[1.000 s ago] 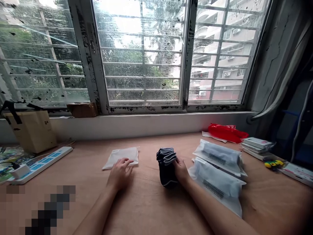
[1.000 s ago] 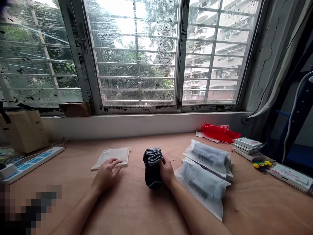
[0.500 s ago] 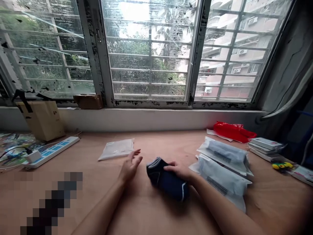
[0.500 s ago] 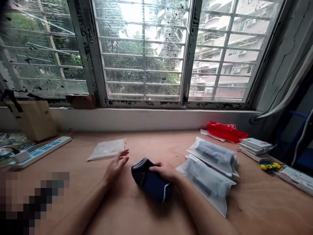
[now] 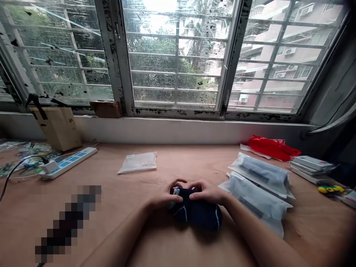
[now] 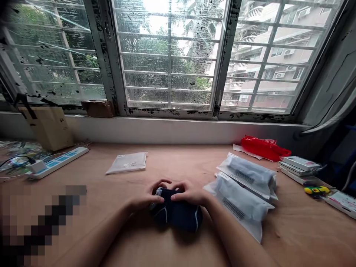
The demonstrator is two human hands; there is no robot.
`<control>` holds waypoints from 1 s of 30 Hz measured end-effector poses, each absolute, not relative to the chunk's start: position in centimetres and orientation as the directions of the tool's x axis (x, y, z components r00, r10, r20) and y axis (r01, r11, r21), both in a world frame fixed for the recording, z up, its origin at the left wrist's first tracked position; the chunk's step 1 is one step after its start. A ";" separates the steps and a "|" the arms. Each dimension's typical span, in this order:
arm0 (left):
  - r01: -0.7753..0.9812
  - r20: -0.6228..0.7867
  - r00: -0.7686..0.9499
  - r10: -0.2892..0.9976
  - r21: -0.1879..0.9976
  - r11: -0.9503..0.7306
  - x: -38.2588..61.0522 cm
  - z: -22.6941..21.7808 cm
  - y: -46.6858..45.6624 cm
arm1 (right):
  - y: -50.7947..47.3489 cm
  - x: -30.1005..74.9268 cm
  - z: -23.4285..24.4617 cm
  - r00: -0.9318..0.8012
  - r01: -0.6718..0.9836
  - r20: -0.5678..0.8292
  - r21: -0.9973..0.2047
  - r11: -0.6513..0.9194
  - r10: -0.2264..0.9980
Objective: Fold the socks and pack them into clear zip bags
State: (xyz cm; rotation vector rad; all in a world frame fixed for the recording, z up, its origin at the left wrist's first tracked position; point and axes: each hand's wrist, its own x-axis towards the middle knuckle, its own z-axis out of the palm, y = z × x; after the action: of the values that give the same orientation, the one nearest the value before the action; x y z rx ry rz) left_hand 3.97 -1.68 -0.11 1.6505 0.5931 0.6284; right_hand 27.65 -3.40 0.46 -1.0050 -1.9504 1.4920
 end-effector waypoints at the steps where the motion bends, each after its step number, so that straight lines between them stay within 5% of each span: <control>1: 0.052 0.046 0.729 0.683 0.991 -0.122 4.0 0.2 -1.9 | -3.3 27.7 0.3 -0.602 0.256 -0.061 -0.959 0.119 0.796; 5: 0.115 -0.082 0.643 0.761 0.993 0.010 4.1 0.5 -2.3 | -3.1 28.1 -0.2 -0.558 0.243 -0.103 -0.969 0.044 0.824; 10: 0.043 -0.063 0.518 0.853 0.998 0.048 3.6 -0.1 -1.2 | -3.3 28.8 -0.2 -0.551 0.173 -0.159 -0.982 -0.074 0.819; 30: 0.067 0.016 0.418 0.908 0.997 -0.049 1.8 -0.5 1.0 | -1.7 29.3 -0.6 -0.180 0.238 0.010 -0.970 0.054 0.984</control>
State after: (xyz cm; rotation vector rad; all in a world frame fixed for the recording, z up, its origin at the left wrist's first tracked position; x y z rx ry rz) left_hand 1.76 0.95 -0.47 1.4619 0.9212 0.8705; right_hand 29.26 -1.68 -0.62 -1.2733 -1.5400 1.1903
